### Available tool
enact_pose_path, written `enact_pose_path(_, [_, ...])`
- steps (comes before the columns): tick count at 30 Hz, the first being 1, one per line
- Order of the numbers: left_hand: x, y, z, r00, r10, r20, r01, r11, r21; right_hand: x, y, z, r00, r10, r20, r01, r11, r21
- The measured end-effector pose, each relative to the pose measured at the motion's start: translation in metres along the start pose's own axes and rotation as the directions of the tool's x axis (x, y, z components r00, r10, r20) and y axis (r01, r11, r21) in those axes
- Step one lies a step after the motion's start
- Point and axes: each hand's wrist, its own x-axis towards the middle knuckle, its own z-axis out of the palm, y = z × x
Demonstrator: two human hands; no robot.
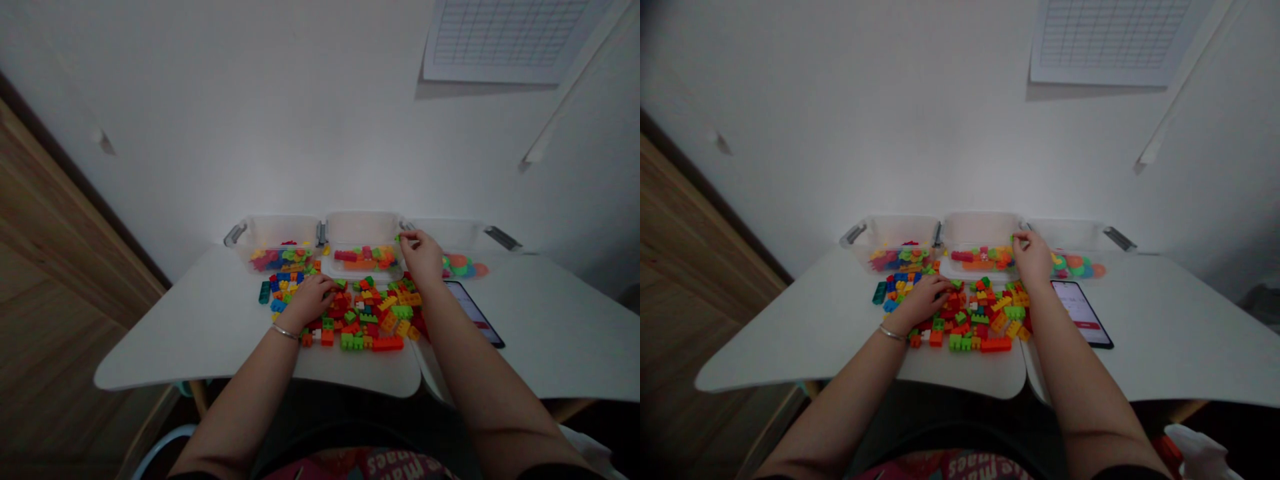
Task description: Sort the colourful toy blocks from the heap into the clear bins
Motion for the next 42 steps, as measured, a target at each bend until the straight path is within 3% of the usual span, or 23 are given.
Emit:
enact_pose_path(4, [0.0, 0.0, -0.001, 1.0, 0.002, -0.005, -0.002, 1.0, -0.007, -0.001, -0.001, -0.003, 1.0, -0.028, -0.005, 0.029, 1.0, 0.01])
enact_pose_path(7, [0.0, 0.0, -0.001, 1.0, 0.001, -0.009, -0.001, 1.0, -0.008, -0.006, -0.008, -0.007, 0.989, -0.133, -0.064, 0.138, 0.988, 0.075])
enact_pose_path(9, [-0.001, 0.0, 0.0, 1.0, -0.001, -0.011, 0.0, 1.0, -0.007, -0.013, -0.015, -0.007, 0.976, -0.216, -0.043, 0.22, 0.966, 0.139])
enact_pose_path(13, [0.0, 0.001, 0.0, 1.0, -0.01, -0.014, 0.01, 1.0, -0.003, -0.032, -0.03, 0.004, 0.912, -0.367, 0.183, 0.339, 0.926, 0.169])
enact_pose_path(16, [0.0, 0.002, 0.0, 1.0, -0.013, -0.01, 0.013, 1.0, 0.012, -0.048, -0.037, 0.018, 0.799, -0.418, 0.433, 0.42, 0.902, 0.095])
enact_pose_path(19, [0.0, 0.002, 0.0, 1.0, -0.014, -0.002, 0.014, 1.0, 0.021, -0.061, -0.043, 0.032, 0.709, -0.371, 0.599, 0.473, 0.881, -0.015])
enact_pose_path(23, [0.001, 0.002, 0.0, 1.0, -0.018, -0.014, 0.018, 1.0, 0.011, -0.07, -0.049, 0.043, 0.663, -0.307, 0.683, 0.513, 0.851, -0.115])
enact_pose_path(29, [0.001, 0.002, -0.001, 1.0, -0.024, -0.006, 0.024, 1.0, 0.003, -0.071, -0.048, 0.05, 0.612, -0.289, 0.736, 0.542, 0.831, -0.125])
enact_pose_path(32, [0.001, 0.002, -0.001, 1.0, -0.021, -0.003, 0.021, 1.0, 0.011, -0.072, -0.047, 0.05, 0.629, -0.281, 0.725, 0.547, 0.823, -0.156])
enact_pose_path(36, [0.0, 0.002, -0.001, 1.0, -0.022, -0.008, 0.022, 1.0, 0.013, -0.069, -0.05, 0.04, 0.703, -0.352, 0.618, 0.536, 0.833, -0.135])
enact_pose_path(39, [-0.001, 0.002, -0.001, 1.0, -0.012, -0.009, 0.012, 1.0, 0.013, -0.057, -0.052, 0.024, 0.797, -0.472, 0.377, 0.519, 0.854, -0.027])
enact_pose_path(42, [0.0, 0.0, 0.0, 1.0, -0.017, -0.005, 0.017, 1.0, 0.014, -0.039, -0.05, 0.003, 0.876, -0.478, 0.06, 0.475, 0.878, 0.065])
